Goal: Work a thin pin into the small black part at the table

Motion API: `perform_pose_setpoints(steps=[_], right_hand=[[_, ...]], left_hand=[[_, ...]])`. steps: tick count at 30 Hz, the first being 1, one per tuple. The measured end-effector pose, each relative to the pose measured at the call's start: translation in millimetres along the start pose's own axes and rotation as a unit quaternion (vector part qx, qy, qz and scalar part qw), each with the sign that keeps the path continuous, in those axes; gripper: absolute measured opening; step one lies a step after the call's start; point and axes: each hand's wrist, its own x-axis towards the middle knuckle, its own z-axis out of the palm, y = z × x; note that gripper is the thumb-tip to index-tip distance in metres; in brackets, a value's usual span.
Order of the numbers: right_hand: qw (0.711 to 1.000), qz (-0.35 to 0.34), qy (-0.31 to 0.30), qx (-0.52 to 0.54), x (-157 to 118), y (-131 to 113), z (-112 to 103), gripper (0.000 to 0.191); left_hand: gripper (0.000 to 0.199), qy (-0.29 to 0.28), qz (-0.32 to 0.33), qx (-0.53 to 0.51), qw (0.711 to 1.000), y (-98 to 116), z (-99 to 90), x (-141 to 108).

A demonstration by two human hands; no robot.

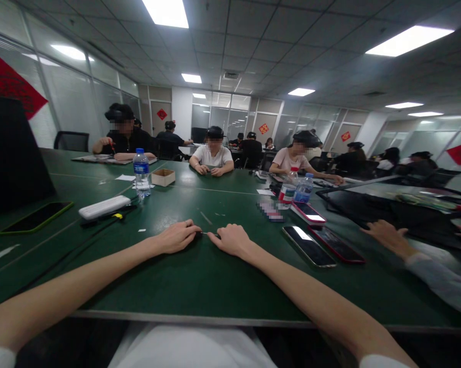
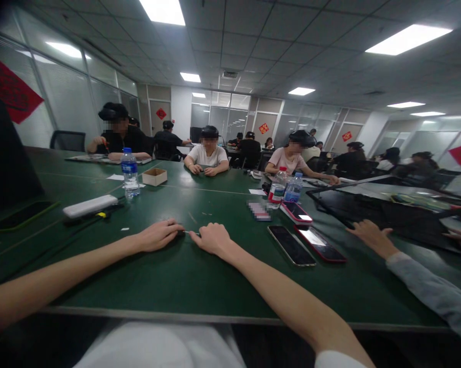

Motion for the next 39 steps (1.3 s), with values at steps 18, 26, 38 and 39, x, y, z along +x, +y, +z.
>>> perform_pose_setpoints(steps=[18,26,38,39], right_hand=[[1.000,-0.013,-0.001,0.011,1,1,3,0.078],[0.999,-0.028,-0.024,0.018,-2,1,-1,0.080],[0.997,-0.077,-0.029,0.007,-5,-1,-8,0.079],[0.995,-0.093,-0.021,0.020,-6,-7,-8,0.078]], left_hand=[[0.032,-0.004,0.025,-0.017,1.000,-6,3.1,0],[0.030,0.009,0.030,-0.027,0.999,-5,1.4,-2],[0.029,0.009,0.069,-0.047,0.996,-4,4.0,-2],[0.029,0.003,0.069,-0.046,0.997,-4,4.8,-1]])
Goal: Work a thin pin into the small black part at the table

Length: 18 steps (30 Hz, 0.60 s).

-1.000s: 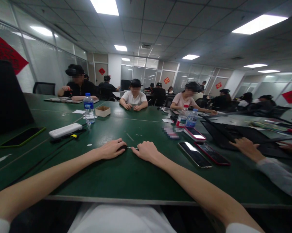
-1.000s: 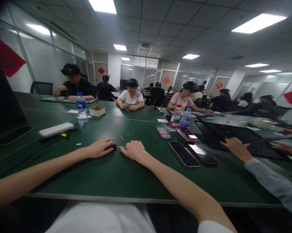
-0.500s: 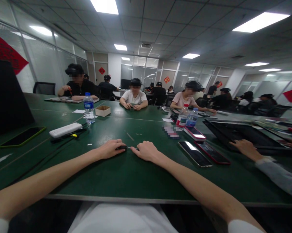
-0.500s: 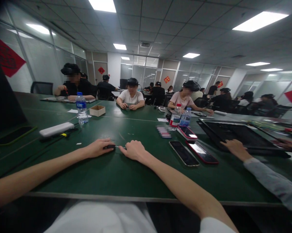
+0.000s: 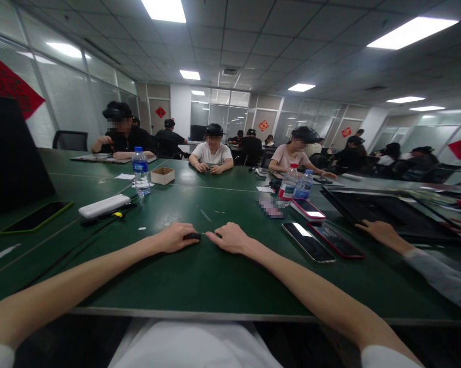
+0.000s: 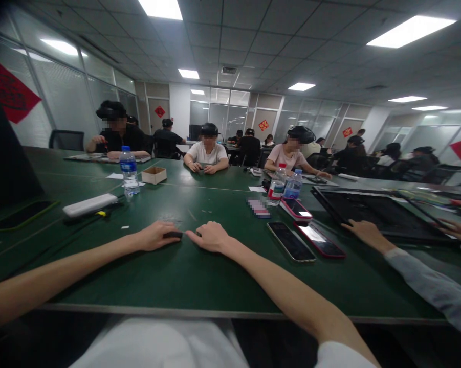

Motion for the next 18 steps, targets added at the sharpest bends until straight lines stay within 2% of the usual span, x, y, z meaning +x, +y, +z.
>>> perform_pose_setpoints(steps=[3,5,7,10,13,18], right_hand=[[0.997,-0.073,0.033,0.021,1,-21,3,0.076],[0.995,-0.090,0.044,0.017,2,-26,5,0.076],[0.997,-0.064,0.042,0.006,2,-19,4,0.076],[1.000,0.000,0.019,-0.006,1,6,1,0.078],[0.999,0.033,0.010,-0.012,0,22,-1,0.080],[1.000,0.025,0.010,-0.013,1,11,3,0.079]], left_hand=[[0.026,-0.017,-0.002,-0.005,1.000,-2,1.8,3],[0.026,-0.018,-0.003,-0.006,1.000,-2,1.6,4],[0.026,-0.007,-0.008,0.002,1.000,0,0.1,4],[0.030,0.009,-0.016,0.017,1.000,3,-3.1,3],[0.033,0.022,-0.022,0.033,0.999,6,-4.4,3],[0.037,0.047,-0.037,0.077,0.995,5,-1.5,0]])
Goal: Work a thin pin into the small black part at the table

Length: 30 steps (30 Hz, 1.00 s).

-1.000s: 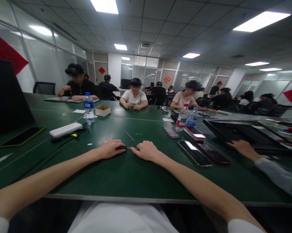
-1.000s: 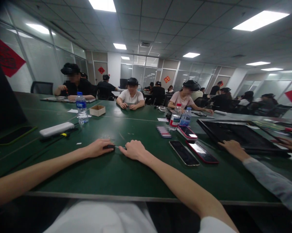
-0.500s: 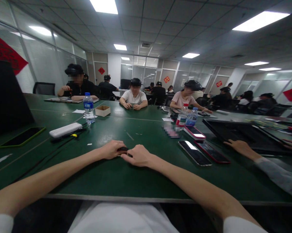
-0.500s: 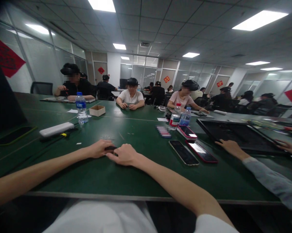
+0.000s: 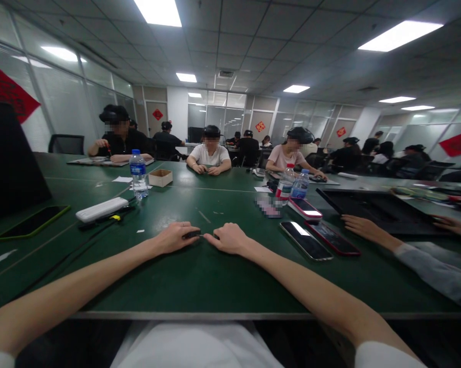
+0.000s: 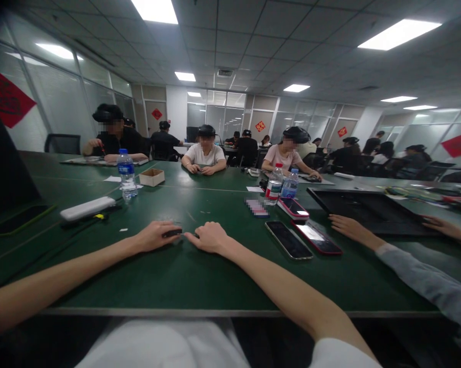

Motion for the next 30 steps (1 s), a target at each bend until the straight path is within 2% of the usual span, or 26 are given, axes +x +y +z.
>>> perform_pose_setpoints(steps=[4,11,21,27,30], right_hand=[[1.000,0.013,0.003,-0.004,-2,-8,-1,0.079],[0.999,0.028,0.028,0.026,-2,-4,-2,0.079],[0.998,0.041,0.017,0.042,-3,-5,-2,0.079],[0.998,0.056,0.006,0.034,-6,-12,-7,0.077],[0.997,0.074,0.020,0.018,-7,-16,-6,0.077]], left_hand=[[0.039,0.023,0.002,0.018,1.000,-1,2.1,-2],[0.042,0.054,-0.005,0.016,0.998,-3,4.0,-4],[0.033,0.027,-0.034,0.033,0.999,-2,3.2,-3],[0.034,0.027,-0.014,0.053,0.998,-2,4.6,-4],[0.036,0.032,0.001,0.090,0.995,-3,6.4,-6]])
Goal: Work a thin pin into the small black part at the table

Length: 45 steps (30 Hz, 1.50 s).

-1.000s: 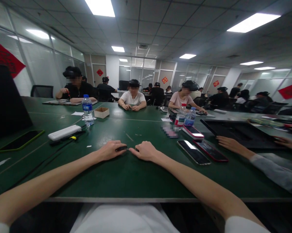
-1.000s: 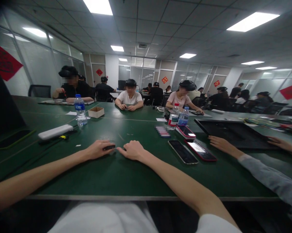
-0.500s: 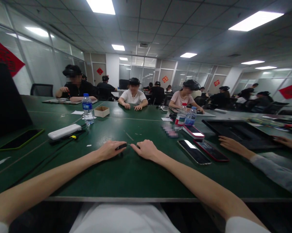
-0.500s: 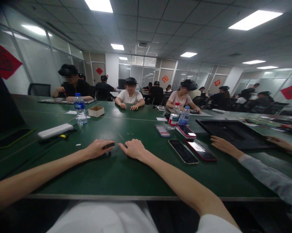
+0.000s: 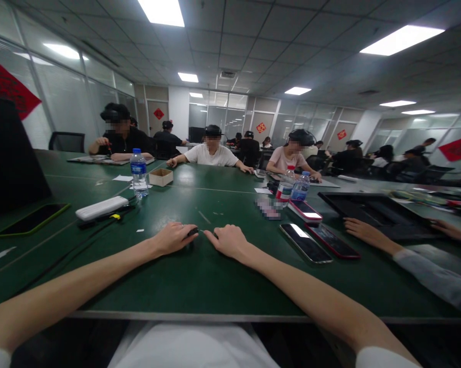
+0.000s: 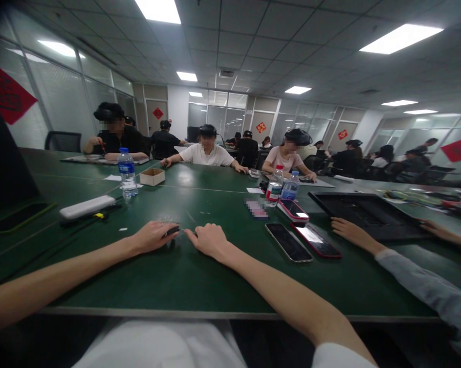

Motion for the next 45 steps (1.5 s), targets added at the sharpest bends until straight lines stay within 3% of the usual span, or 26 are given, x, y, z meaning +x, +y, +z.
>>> perform_pose_setpoints(steps=[5,16,26,35,45], right_hand=[[1.000,-0.001,0.016,-0.004,-2,-2,4,0.080],[0.992,-0.111,-0.036,0.038,1,8,0,0.078],[0.981,-0.182,0.004,0.066,2,2,-3,0.071],[0.996,-0.091,0.007,0.004,6,10,0,0.075],[0.997,-0.078,-0.011,0.000,8,15,4,0.079]], left_hand=[[0.035,-0.017,0.030,0.042,0.999,0,-0.6,-3],[0.034,-0.025,0.073,-0.028,0.997,4,-12.8,-8],[0.033,-0.036,0.049,-0.067,0.996,-4,-6.2,-6],[0.035,-0.043,-0.003,-0.100,0.994,1,-11.4,-1],[0.036,-0.060,0.011,-0.128,0.990,2,-14.5,3]])
